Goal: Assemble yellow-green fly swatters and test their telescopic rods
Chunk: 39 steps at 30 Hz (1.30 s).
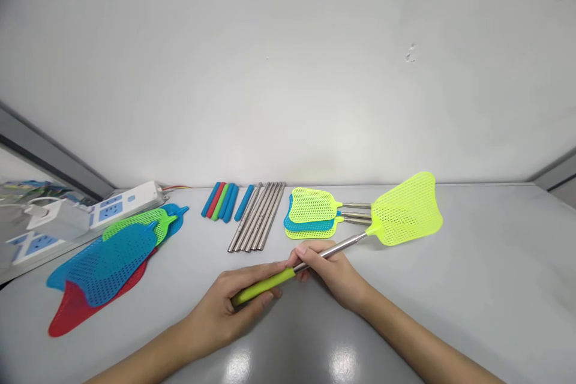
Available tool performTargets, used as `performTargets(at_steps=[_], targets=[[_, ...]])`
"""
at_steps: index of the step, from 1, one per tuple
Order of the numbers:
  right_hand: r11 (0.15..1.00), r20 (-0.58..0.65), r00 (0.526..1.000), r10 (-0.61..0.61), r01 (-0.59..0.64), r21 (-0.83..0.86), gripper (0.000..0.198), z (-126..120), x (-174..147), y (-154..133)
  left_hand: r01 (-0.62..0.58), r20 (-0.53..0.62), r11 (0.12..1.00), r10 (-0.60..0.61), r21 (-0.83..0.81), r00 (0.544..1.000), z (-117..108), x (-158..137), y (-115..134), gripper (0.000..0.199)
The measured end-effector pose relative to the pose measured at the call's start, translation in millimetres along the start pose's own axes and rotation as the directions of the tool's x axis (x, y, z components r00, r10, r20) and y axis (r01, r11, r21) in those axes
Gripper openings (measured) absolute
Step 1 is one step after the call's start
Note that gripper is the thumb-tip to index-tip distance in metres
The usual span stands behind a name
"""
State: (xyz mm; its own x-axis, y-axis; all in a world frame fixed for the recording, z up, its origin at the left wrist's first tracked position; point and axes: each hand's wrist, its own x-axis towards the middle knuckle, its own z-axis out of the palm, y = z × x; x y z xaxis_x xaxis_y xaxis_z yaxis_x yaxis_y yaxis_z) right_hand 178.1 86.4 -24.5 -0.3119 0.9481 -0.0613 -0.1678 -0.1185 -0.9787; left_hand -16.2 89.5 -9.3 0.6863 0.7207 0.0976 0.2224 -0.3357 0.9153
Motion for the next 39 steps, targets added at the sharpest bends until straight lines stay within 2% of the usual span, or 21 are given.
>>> performTargets(at_steps=[3, 9, 15, 18, 24, 28, 30, 33, 36, 39], targets=[[1.000, -0.019, 1.000, -0.003, 0.003, -0.001, 0.026, 0, 1, 0, -0.048, 0.016, 0.997, 0.047, 0.060, 0.999, 0, 1, -1, 0.046], [0.999, -0.034, 0.999, -0.042, 0.042, 0.016, 0.024, 2, 3, 2, -0.064, 0.035, 0.997, 0.062, 0.038, 0.997, 3, 2, 0, 0.042], [0.998, -0.053, 0.997, -0.055, 0.056, 0.021, 0.021, 1, 5, 4, -0.101, 0.033, 0.991, 0.098, 0.085, 0.995, 4, 1, 1, 0.040], [0.997, -0.037, 0.997, -0.064, 0.065, 0.033, 0.023, 2, 6, 4, -0.048, -0.001, 0.994, 0.048, 0.098, 0.999, 6, 0, -2, 0.039], [0.981, -0.026, 0.992, -0.125, 0.127, 0.148, 0.036, 10, -7, -1, -0.096, -0.032, 0.993, 0.098, 0.062, 0.995, 13, -5, 10, 0.037], [0.977, -0.026, 0.996, -0.084, 0.087, 0.197, 0.046, 18, -30, -2, -0.167, 0.058, 0.963, 0.158, 0.211, 0.986, 19, -23, 34, 0.035], [0.983, -0.027, 0.998, -0.054, 0.058, 0.174, 0.048, 23, -41, -2, -0.196, 0.141, 0.935, 0.160, 0.295, 0.977, 21, -33, 44, 0.040], [0.997, -0.005, 1.000, -0.014, 0.014, 0.081, 0.041, 34, -48, -1, -0.182, 0.152, 0.897, 0.131, 0.403, 0.980, 23, -40, 51, 0.041], [0.996, -0.013, 0.997, -0.079, 0.079, -0.029, 0.038, 44, -41, -3, -0.132, 0.075, 0.870, 0.110, 0.475, 0.991, 26, -36, 50, 0.032], [0.992, -0.063, 0.990, -0.127, 0.127, -0.005, 0.036, 52, -30, -4, -0.057, -0.063, 0.879, 0.099, 0.474, 0.993, 33, -30, 46, 0.028]])
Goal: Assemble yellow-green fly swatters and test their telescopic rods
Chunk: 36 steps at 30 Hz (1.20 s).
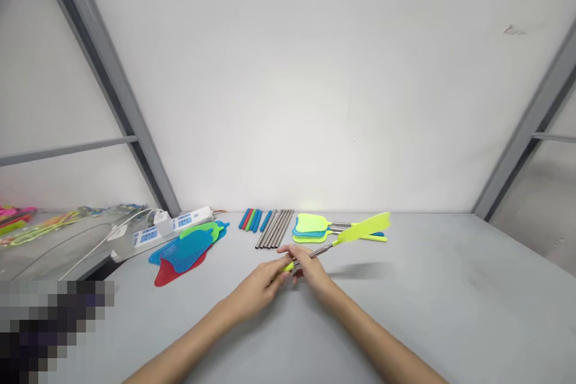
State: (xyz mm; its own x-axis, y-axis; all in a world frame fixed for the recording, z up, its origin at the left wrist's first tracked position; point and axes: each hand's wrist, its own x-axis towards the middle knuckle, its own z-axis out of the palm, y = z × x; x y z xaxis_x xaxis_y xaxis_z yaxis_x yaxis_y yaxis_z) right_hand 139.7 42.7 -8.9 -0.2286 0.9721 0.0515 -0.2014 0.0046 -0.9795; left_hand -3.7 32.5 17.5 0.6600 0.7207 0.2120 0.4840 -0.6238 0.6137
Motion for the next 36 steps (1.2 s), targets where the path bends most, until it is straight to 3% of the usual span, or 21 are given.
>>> performTargets(at_steps=[6, 11, 15, 20, 28, 36], targets=[[0.987, -0.070, 0.996, 0.057, -0.045, 0.154, 0.031, 11, -8, 8, 0.039, -0.071, 0.997, -0.044, -0.067, 0.996, 17, -6, 5, 0.033], [0.966, -0.072, 0.993, 0.092, -0.071, 0.247, 0.027, 6, -16, 4, 0.046, -0.044, 0.998, -0.048, -0.054, 0.998, 12, -9, 6, 0.033], [0.952, -0.113, 0.992, 0.047, -0.010, 0.305, 0.028, -3, -13, 1, 0.069, -0.023, 0.998, -0.068, 0.005, 0.997, 7, -10, 5, 0.032], [0.968, -0.164, 0.986, -0.022, 0.062, 0.242, 0.033, -7, -12, -4, 0.107, -0.007, 0.993, -0.106, 0.053, 0.994, 7, -11, -1, 0.036], [0.983, -0.122, 0.986, -0.112, 0.127, 0.131, 0.053, -10, -11, -3, 0.082, 0.013, 0.989, -0.084, 0.120, 0.996, 8, -12, -4, 0.037], [0.995, -0.082, 0.995, 0.059, -0.065, -0.079, 0.057, -20, -5, 10, 0.103, -0.019, 0.949, -0.102, 0.298, 0.995, 7, -13, -9, 0.030]])
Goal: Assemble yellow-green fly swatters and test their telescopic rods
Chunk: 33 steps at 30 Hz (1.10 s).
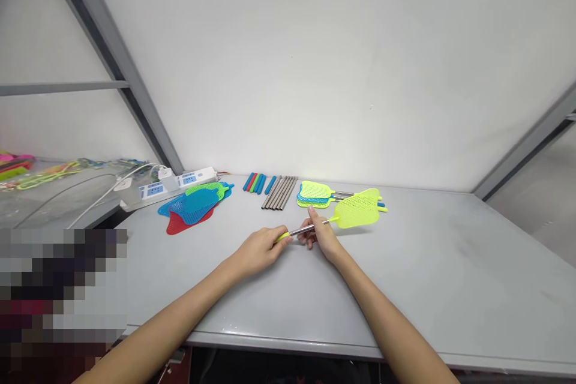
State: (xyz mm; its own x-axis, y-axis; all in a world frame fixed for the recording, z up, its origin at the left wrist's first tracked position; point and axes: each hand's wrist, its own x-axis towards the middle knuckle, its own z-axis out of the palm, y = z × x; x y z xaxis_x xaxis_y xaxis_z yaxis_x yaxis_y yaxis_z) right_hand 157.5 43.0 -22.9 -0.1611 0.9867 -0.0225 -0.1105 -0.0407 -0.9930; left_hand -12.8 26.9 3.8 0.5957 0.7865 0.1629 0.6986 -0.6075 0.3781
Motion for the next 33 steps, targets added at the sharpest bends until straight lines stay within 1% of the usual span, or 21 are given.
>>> performTargets(at_steps=[3, 5, 7, 10, 16, 18, 22, 27, 30, 33], targets=[[1.000, 0.049, 0.999, -0.012, 0.013, -0.023, 0.054, -1, -2, 1, 0.000, 0.021, 1.000, 0.000, 0.003, 1.000, -1, -1, 0, 0.031], [1.000, 0.087, 0.996, 0.000, -0.002, 0.016, 0.051, 0, -4, 1, -0.014, 0.034, 1.000, 0.014, 0.010, 0.999, -1, -1, 0, 0.032], [0.996, 0.134, 0.990, 0.045, -0.055, 0.072, 0.050, 2, -7, 1, -0.029, 0.049, 0.999, 0.027, 0.028, 0.998, 0, -2, 0, 0.034], [0.981, 0.218, 0.969, 0.120, -0.150, 0.126, 0.048, 5, -11, 0, -0.037, 0.071, 0.998, 0.033, 0.049, 0.997, 1, -4, 1, 0.036], [0.945, 0.353, 0.910, 0.219, -0.287, 0.154, 0.043, 7, -16, -2, -0.022, 0.099, 0.998, 0.015, 0.066, 0.995, 0, -5, 3, 0.036], [0.937, 0.385, 0.893, 0.234, -0.313, 0.157, 0.043, 7, -16, -2, -0.023, 0.100, 0.997, 0.015, 0.075, 0.995, 0, -5, 4, 0.036], [0.934, 0.411, 0.887, 0.209, -0.306, 0.184, 0.044, 9, -16, 0, -0.038, 0.099, 0.996, 0.030, 0.084, 0.995, 1, -5, 3, 0.035], [0.935, 0.430, 0.881, 0.198, -0.302, 0.188, 0.047, 12, -14, 1, -0.037, 0.090, 0.999, 0.034, 0.032, 0.995, 3, -5, 3, 0.034], [0.950, 0.389, 0.908, 0.159, -0.248, 0.190, 0.048, 14, -12, 0, -0.018, 0.071, 1.000, 0.019, -0.006, 0.997, 4, -5, 5, 0.034], [0.977, 0.298, 0.949, 0.100, -0.151, 0.153, 0.050, 14, -10, 0, 0.005, 0.051, 0.998, -0.001, -0.068, 0.999, 4, -4, 7, 0.034]])
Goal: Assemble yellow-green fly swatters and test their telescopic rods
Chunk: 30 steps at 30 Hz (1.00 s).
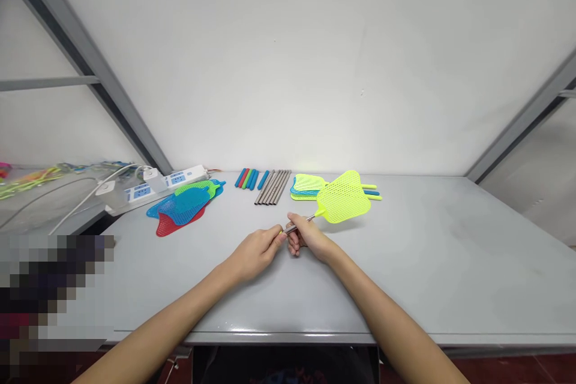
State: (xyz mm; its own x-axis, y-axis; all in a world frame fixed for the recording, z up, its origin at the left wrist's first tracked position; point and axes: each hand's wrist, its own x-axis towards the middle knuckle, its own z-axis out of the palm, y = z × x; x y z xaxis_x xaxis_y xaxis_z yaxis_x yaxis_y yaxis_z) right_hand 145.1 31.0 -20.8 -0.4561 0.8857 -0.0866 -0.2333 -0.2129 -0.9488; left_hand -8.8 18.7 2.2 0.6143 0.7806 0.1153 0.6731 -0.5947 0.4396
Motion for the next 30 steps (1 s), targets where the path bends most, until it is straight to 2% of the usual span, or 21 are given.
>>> performTargets(at_steps=[3, 8, 12, 16, 19, 23, 25, 28, 30], targets=[[0.998, -0.077, 0.996, -0.039, 0.034, -0.058, 0.052, -1, 2, -1, 0.004, -0.021, 0.996, -0.005, -0.085, 1.000, 2, 1, 2, 0.033], [0.998, -0.173, 0.984, -0.032, 0.022, -0.060, 0.056, -1, 4, -3, -0.003, -0.046, 0.953, -0.012, -0.302, 0.999, 5, 1, 7, 0.034], [0.985, -0.184, 0.972, -0.149, 0.162, 0.054, 0.061, 1, 3, -8, 0.008, -0.040, 0.882, -0.030, -0.471, 0.999, 7, 1, 11, 0.037], [0.900, -0.324, 0.908, -0.265, 0.354, 0.254, 0.057, -1, -1, -18, 0.105, 0.061, 0.786, -0.086, -0.609, 0.994, 15, 1, 11, 0.038], [0.863, -0.440, 0.856, -0.271, 0.418, 0.283, 0.044, -6, -2, -22, 0.178, 0.154, 0.688, -0.097, -0.703, 0.983, 23, 1, 13, 0.038], [0.909, -0.540, 0.801, -0.256, 0.389, 0.147, 0.042, -12, 2, -17, 0.271, 0.259, 0.553, -0.101, -0.788, 0.961, 29, 0, 15, 0.036], [0.938, -0.563, 0.791, -0.238, 0.339, 0.078, 0.044, -14, 5, -12, 0.310, 0.292, 0.505, -0.118, -0.805, 0.949, 29, 0, 15, 0.035], [0.959, -0.595, 0.774, -0.216, 0.281, 0.018, 0.045, -15, 8, -6, 0.351, 0.322, 0.471, -0.144, -0.809, 0.936, 30, -1, 15, 0.035], [0.964, -0.634, 0.740, -0.224, 0.263, -0.034, 0.046, -16, 9, -4, 0.354, 0.320, 0.469, -0.153, -0.809, 0.935, 32, 0, 15, 0.035]])
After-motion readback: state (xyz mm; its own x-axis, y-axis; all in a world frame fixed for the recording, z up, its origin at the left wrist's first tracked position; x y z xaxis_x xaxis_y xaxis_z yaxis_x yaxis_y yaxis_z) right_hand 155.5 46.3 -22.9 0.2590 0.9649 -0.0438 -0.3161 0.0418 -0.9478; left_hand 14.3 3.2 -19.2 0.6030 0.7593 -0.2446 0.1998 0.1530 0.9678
